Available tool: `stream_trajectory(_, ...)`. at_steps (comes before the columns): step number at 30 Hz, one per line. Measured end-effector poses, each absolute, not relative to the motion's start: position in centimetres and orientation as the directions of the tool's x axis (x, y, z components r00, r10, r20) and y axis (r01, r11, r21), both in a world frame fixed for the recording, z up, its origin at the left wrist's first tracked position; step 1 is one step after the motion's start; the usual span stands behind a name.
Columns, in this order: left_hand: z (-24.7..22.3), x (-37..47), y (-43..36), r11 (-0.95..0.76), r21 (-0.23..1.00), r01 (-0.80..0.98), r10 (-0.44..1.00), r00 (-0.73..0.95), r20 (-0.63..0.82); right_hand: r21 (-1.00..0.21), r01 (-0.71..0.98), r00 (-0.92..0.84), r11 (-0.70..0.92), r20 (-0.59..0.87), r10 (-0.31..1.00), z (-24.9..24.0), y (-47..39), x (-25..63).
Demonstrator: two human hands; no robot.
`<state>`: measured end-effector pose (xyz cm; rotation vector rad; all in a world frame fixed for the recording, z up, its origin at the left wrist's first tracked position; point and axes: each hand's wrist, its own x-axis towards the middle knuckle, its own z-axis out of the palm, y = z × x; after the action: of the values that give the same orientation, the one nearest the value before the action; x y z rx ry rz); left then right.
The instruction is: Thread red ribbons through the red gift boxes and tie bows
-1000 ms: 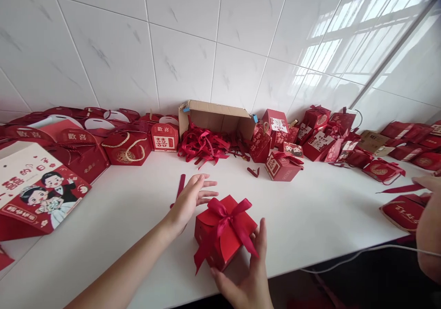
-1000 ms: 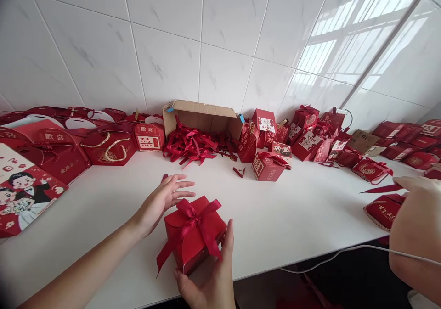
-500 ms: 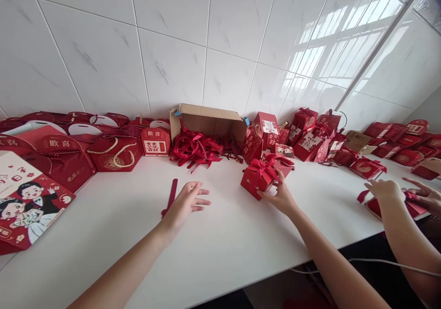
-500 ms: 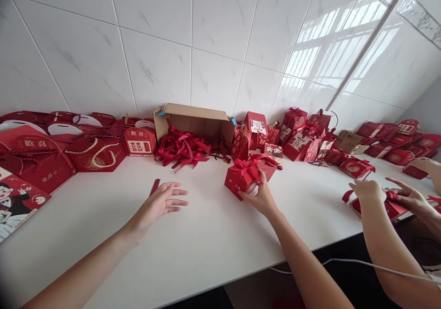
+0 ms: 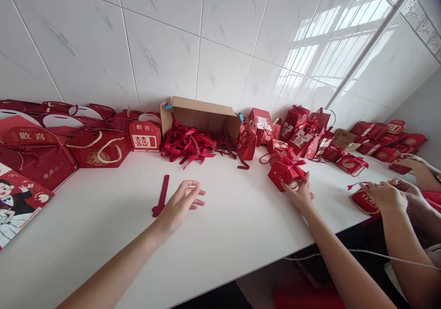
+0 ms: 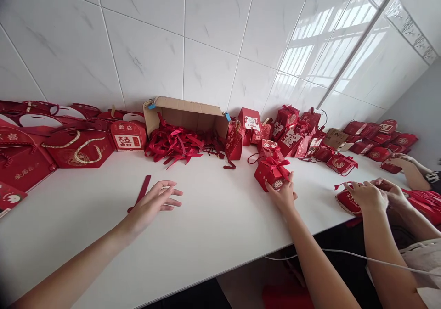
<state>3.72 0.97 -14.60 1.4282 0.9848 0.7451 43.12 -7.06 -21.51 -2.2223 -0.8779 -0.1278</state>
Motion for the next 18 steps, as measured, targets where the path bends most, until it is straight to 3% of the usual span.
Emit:
stream_trajectory(4,-14.4,3.6,1.0,0.058,0.987,0.147,0.871,0.477,-0.122,-0.544,0.641,0.767,-0.541,0.446,0.461,-22.3,-8.2,39.2)
stream_trajectory(6,-14.5,3.5,1.2,0.059,0.982,0.18,0.85,0.508,-0.144,-0.412,0.8,0.599,-0.437,0.598,0.532,-22.5,-8.6,36.7)
stream_trajectory(8,-14.9,3.4,1.3,0.044,0.974,0.221,0.834,0.529,-0.158,-0.218,0.951,0.31,-0.221,0.643,0.7,-22.4,-8.2,34.5)
stream_trajectory(10,-15.3,3.4,1.3,0.024,0.968,0.252,0.832,0.531,-0.159,-0.149,0.987,0.129,-0.065,0.469,0.874,-22.1,-6.8,33.0)
stream_trajectory(12,-15.5,3.4,1.3,0.004,0.964,0.265,0.848,0.51,-0.144,-0.213,0.964,0.208,-0.159,0.228,0.951,-21.6,-4.2,32.4)
stream_trajectory(15,-15.5,3.5,1.4,0.0,0.96,0.281,0.86,0.489,-0.143,-0.25,0.918,0.349,-0.307,0.147,0.925,-20.6,0.9,32.4)
stream_trajectory(18,-15.4,3.3,1.5,0.016,0.959,0.283,0.865,0.476,-0.156,-0.255,0.91,0.361,-0.328,0.095,0.927,-19.6,5.5,31.8)
